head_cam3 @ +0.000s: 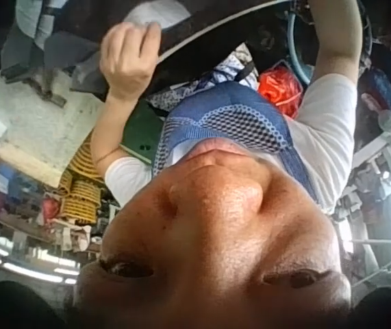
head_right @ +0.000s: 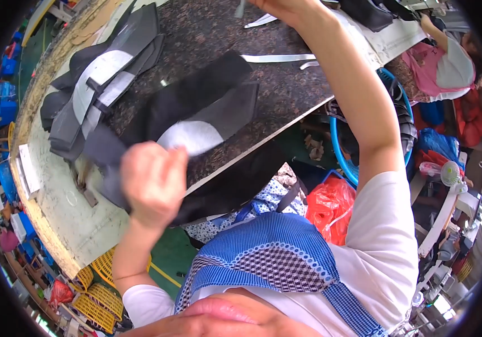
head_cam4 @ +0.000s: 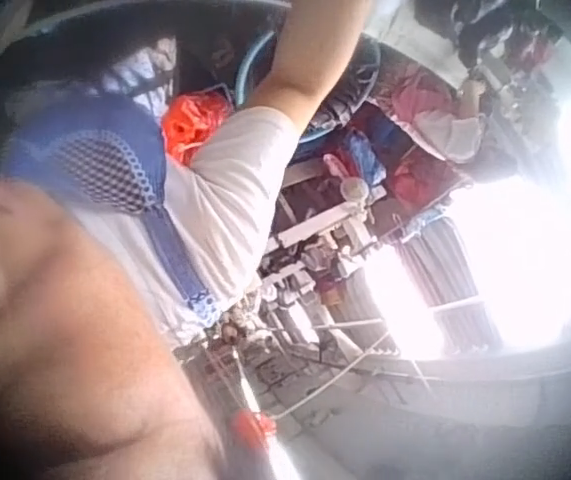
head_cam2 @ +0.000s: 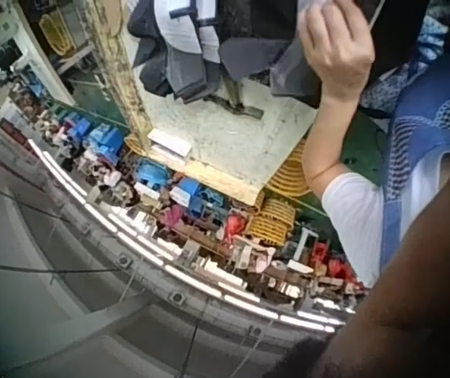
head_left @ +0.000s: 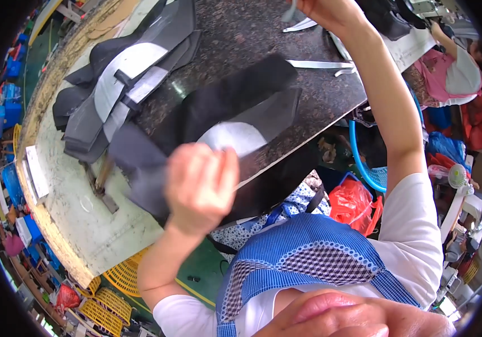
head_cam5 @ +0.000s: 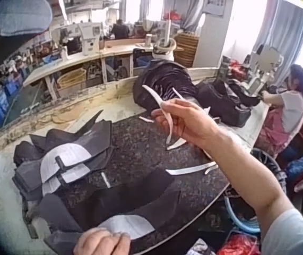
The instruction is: Applying adhesive reinforcement strips to the edges of black shoe upper components.
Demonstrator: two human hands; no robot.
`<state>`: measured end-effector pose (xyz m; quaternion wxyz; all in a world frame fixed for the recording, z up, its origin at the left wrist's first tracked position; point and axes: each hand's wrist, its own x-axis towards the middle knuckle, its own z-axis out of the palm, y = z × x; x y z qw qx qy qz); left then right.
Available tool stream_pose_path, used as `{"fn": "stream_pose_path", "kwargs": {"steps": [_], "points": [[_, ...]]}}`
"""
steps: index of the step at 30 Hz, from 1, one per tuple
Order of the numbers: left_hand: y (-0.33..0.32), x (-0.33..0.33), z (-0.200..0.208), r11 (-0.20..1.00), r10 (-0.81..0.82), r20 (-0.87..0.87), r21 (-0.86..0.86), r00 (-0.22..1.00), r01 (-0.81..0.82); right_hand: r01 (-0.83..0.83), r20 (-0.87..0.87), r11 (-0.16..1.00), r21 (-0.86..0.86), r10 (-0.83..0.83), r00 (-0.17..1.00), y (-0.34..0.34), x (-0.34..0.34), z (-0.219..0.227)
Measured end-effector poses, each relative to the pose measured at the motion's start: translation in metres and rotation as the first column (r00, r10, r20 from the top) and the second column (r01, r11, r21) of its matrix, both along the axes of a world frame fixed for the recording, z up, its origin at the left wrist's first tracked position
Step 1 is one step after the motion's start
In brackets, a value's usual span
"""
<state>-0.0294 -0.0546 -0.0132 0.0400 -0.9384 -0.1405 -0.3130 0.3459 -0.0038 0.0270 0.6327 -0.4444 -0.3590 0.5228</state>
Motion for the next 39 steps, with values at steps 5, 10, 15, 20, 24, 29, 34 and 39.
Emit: {"fn": "stream_pose_path", "kwargs": {"steps": [5,10,15,20,24,29,34,39], "points": [[-0.018,-0.009,-0.011,0.787,-0.032,-0.141,-0.614,0.989,-0.062,-0.11,-0.183,0.994,0.024,0.112,0.977,-0.034,-0.009,0.003],[-0.039,-0.029,0.003,0.941,-0.161,-0.133,-0.32,0.978,0.111,-0.336,-0.119,0.937,-0.093,0.325,0.938,-0.095,0.01,0.048],[-0.034,-0.101,-0.008,0.966,0.216,-0.157,-0.108,0.964,-0.234,-0.452,0.349,0.89,-0.049,0.44,0.828,-0.128,-0.093,0.079],[-0.074,-0.096,-0.032,0.941,0.229,-0.157,-0.216,0.961,-0.26,-0.425,0.513,0.839,-0.339,0.544,0.664,-0.103,-0.201,0.065],[-0.09,-0.092,-0.044,0.899,0.256,-0.133,-0.331,0.958,-0.286,-0.481,0.585,0.722,-0.498,0.689,0.428,-0.094,-0.205,0.015],[-0.097,-0.093,-0.059,0.899,0.281,-0.031,-0.341,0.959,-0.275,-0.502,0.627,0.676,-0.54,0.72,0.296,-0.08,-0.224,-0.003],[-0.096,-0.093,-0.071,0.895,0.307,0.083,-0.364,0.948,-0.258,-0.406,0.628,0.672,-0.619,0.734,0.259,-0.074,-0.229,-0.005],[-0.083,-0.089,-0.059,0.922,0.276,-0.066,-0.265,0.959,-0.284,-0.444,0.87,0.811,-0.382,0.478,0.124,-0.074,-0.226,-0.027]]}}
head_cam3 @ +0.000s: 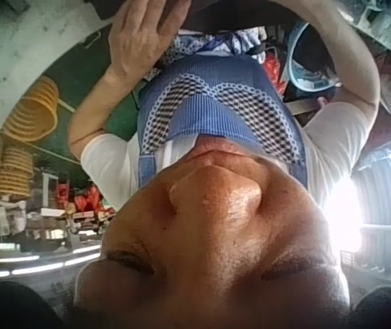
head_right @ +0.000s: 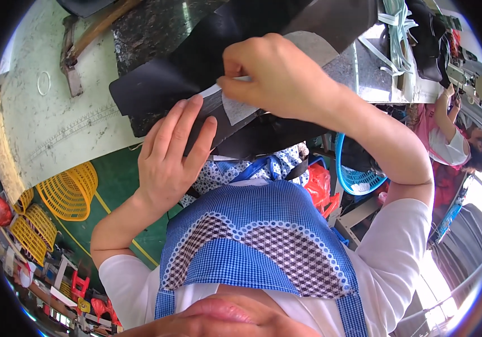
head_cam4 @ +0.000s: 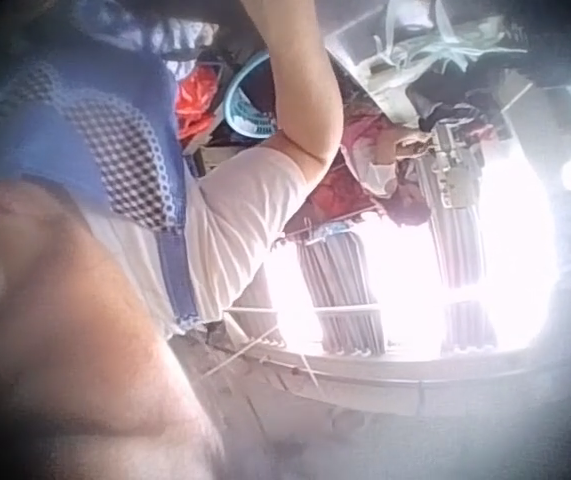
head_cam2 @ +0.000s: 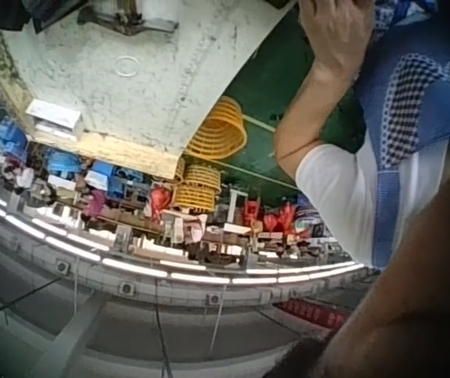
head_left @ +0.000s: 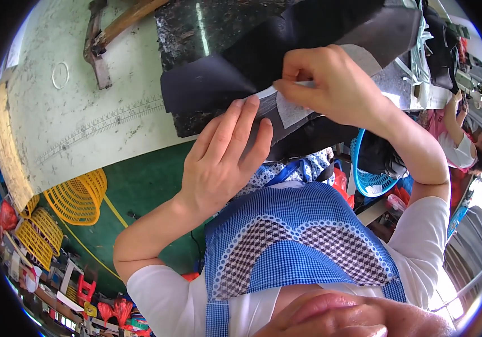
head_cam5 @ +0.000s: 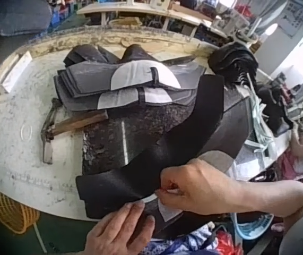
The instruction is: Applying adhesive reinforcement strips to the edges of black shoe upper components.
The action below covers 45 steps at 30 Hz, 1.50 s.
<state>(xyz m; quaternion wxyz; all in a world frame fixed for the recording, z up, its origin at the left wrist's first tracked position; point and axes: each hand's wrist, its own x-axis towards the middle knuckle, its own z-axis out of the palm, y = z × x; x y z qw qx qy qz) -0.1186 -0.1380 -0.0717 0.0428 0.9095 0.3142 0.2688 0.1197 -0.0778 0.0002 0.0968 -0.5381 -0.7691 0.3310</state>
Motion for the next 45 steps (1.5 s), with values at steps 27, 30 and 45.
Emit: {"fn": "stream_pose_path", "kwargs": {"steps": [27,30,45], "points": [[0.035,0.1,0.064,0.982,-0.008,-0.598,0.145,0.801,0.118,0.099,0.107,0.964,0.245,-0.128,0.986,0.02,0.078,0.006],[0.041,0.101,0.068,0.988,-0.038,-0.605,0.095,0.795,0.119,0.026,0.22,0.937,0.348,-0.108,0.97,0.019,0.079,-0.007],[0.057,0.117,0.062,0.993,-0.082,-0.578,0.023,0.812,0.117,0.139,0.326,0.942,0.305,-0.241,0.914,0.012,0.081,-0.003]]}}
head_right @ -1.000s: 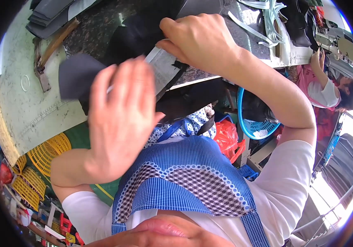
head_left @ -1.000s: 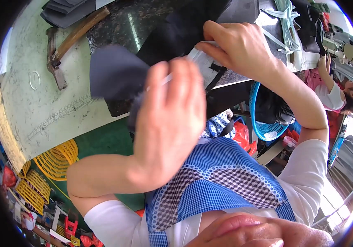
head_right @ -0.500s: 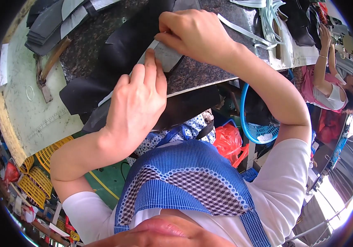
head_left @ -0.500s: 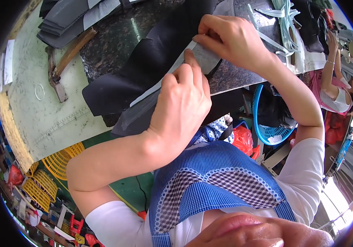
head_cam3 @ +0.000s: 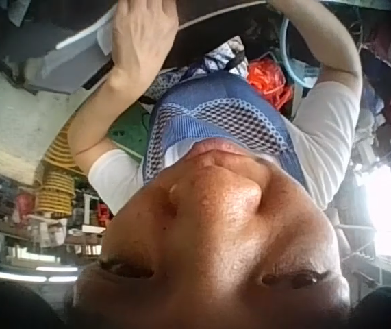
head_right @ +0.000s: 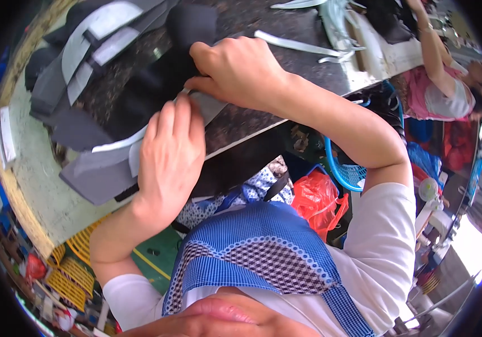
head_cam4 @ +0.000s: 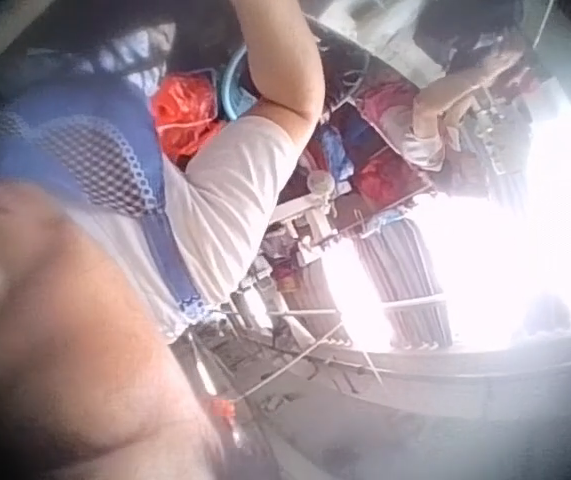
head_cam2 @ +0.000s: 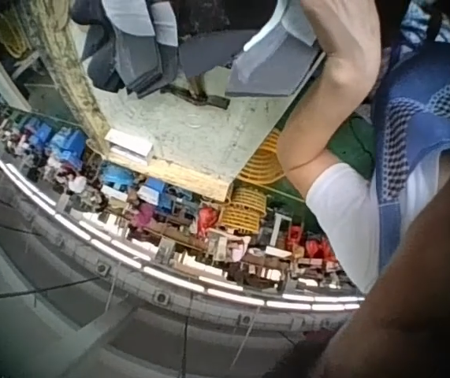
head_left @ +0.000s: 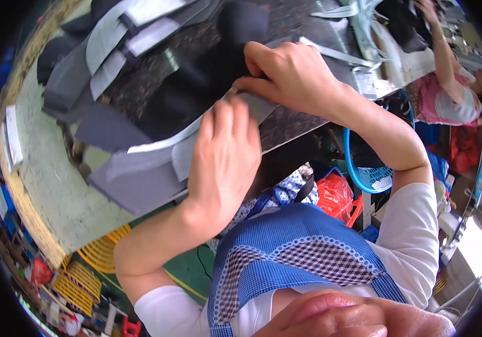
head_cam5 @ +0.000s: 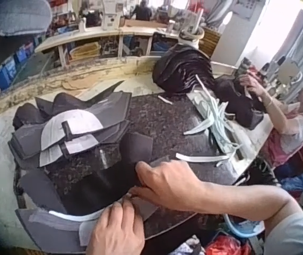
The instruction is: Applying adhesive reinforcement strips to the edges of black shoe upper components.
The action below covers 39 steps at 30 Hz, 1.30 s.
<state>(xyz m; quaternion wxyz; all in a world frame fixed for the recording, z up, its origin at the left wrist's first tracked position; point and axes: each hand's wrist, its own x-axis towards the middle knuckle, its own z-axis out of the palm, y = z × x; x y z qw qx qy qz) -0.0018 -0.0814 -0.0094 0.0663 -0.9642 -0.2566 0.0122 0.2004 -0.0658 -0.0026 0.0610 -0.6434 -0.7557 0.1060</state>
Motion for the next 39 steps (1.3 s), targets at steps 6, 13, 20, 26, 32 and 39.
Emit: {"fn": "stream_pose_path", "kwargs": {"steps": [6,13,20,26,32,39], "points": [[-0.003,-0.013,-0.005,0.994,-0.094,-0.009,0.056,0.996,0.094,0.393,-0.186,0.894,0.217,-0.357,0.915,0.069,0.103,0.045],[-0.007,-0.005,-0.005,0.991,-0.058,-0.049,0.118,0.997,0.064,0.132,0.157,0.913,0.385,-0.206,0.966,0.164,0.163,-0.018],[-0.004,-0.005,-0.008,0.988,-0.08,0.008,0.133,0.997,0.078,0.426,-0.679,0.899,0.106,-0.247,0.691,0.102,0.104,0.038],[-0.002,-0.006,-0.013,0.989,-0.086,0.066,0.127,0.994,0.077,0.15,-0.86,0.914,-0.377,-0.406,0.309,-0.029,0.028,0.06],[-0.001,-0.002,-0.019,0.993,-0.071,0.164,0.102,0.984,0.055,0.167,-0.842,0.909,-0.381,-0.416,0.343,-0.037,0.014,0.001],[-0.003,-0.005,-0.019,0.999,-0.031,0.207,0.047,0.978,0.022,0.228,-0.823,0.893,-0.388,-0.447,0.35,-0.034,0.011,-0.004]]}}
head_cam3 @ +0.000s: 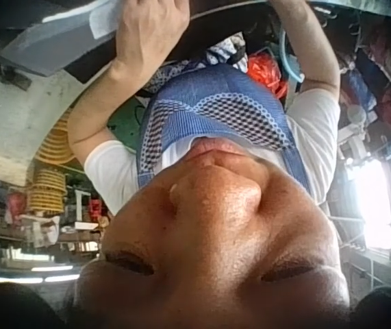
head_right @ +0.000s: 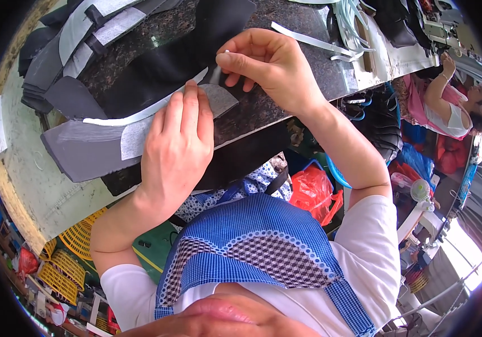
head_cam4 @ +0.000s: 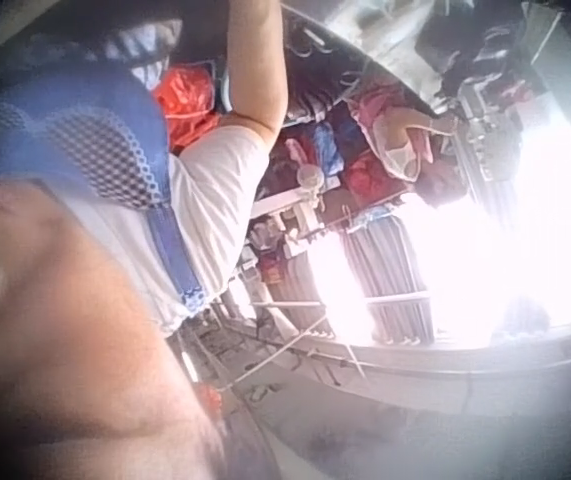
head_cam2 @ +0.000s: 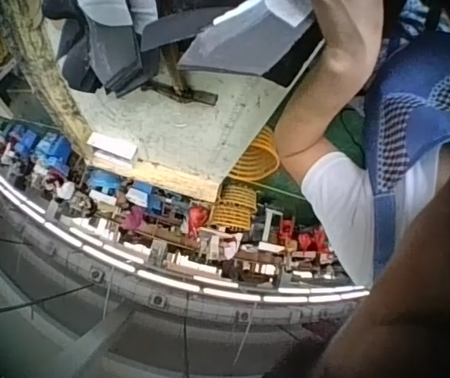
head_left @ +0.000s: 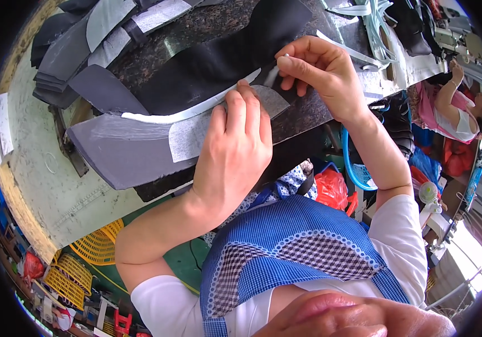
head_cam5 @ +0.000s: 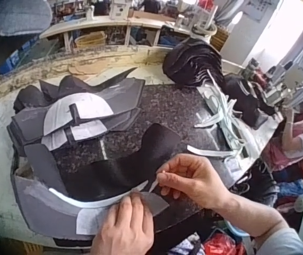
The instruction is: Applying adhesive reinforcement strips to the edges of black shoe upper components.
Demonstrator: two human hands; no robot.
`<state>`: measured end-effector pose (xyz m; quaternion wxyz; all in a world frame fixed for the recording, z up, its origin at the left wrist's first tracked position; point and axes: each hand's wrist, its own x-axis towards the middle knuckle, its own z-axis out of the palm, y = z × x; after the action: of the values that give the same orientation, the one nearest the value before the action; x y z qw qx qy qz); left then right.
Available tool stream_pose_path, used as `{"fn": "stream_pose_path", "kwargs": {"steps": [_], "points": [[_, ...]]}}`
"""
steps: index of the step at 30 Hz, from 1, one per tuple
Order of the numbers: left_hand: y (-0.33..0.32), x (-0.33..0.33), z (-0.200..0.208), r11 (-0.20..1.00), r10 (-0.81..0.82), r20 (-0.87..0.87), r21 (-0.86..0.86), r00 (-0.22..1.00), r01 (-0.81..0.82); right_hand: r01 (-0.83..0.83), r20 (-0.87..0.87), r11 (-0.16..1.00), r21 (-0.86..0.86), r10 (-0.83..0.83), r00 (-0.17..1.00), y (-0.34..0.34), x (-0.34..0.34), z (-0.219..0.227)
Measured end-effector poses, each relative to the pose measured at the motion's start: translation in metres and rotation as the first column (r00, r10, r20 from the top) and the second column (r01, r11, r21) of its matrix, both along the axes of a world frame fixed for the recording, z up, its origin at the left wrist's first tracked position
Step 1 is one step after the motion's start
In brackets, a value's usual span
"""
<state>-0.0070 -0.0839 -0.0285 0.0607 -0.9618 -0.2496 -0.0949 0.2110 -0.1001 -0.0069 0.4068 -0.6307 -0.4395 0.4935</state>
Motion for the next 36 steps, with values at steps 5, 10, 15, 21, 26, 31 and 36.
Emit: {"fn": "stream_pose_path", "kwargs": {"steps": [5,10,15,21,26,31,36], "points": [[0.001,0.0,-0.007,0.997,-0.026,0.024,0.067,0.999,0.025,0.002,-0.033,1.0,-0.007,-0.002,0.999,-0.002,0.002,-0.003],[0.002,-0.001,-0.006,0.998,-0.032,0.035,0.055,0.999,0.03,-0.066,0.056,0.998,-0.005,0.066,0.996,-0.001,-0.001,0.001],[0.002,-0.002,-0.008,0.998,-0.031,0.063,0.05,0.998,0.028,-0.075,0.141,0.997,-0.007,0.075,0.987,0.003,-0.002,-0.003],[0.001,-0.002,-0.007,0.998,-0.049,0.099,0.047,0.994,0.045,-0.004,0.216,1.0,-0.006,0.005,0.976,0.004,-0.011,-0.003],[0.007,0.006,0.007,1.0,-0.017,-0.009,-0.003,1.0,0.017,0.002,0.336,0.999,0.044,-0.016,0.942,0.004,-0.012,-0.006],[0.006,0.011,0.01,1.0,-0.002,0.002,0.016,1.0,0.002,-0.047,0.467,0.974,0.22,-0.063,0.882,0.001,-0.003,-0.011],[0.01,0.022,0.015,0.995,0.022,-0.001,-0.093,1.0,-0.022,-0.161,0.624,0.959,0.231,-0.019,0.781,0.01,-0.004,-0.009]]}}
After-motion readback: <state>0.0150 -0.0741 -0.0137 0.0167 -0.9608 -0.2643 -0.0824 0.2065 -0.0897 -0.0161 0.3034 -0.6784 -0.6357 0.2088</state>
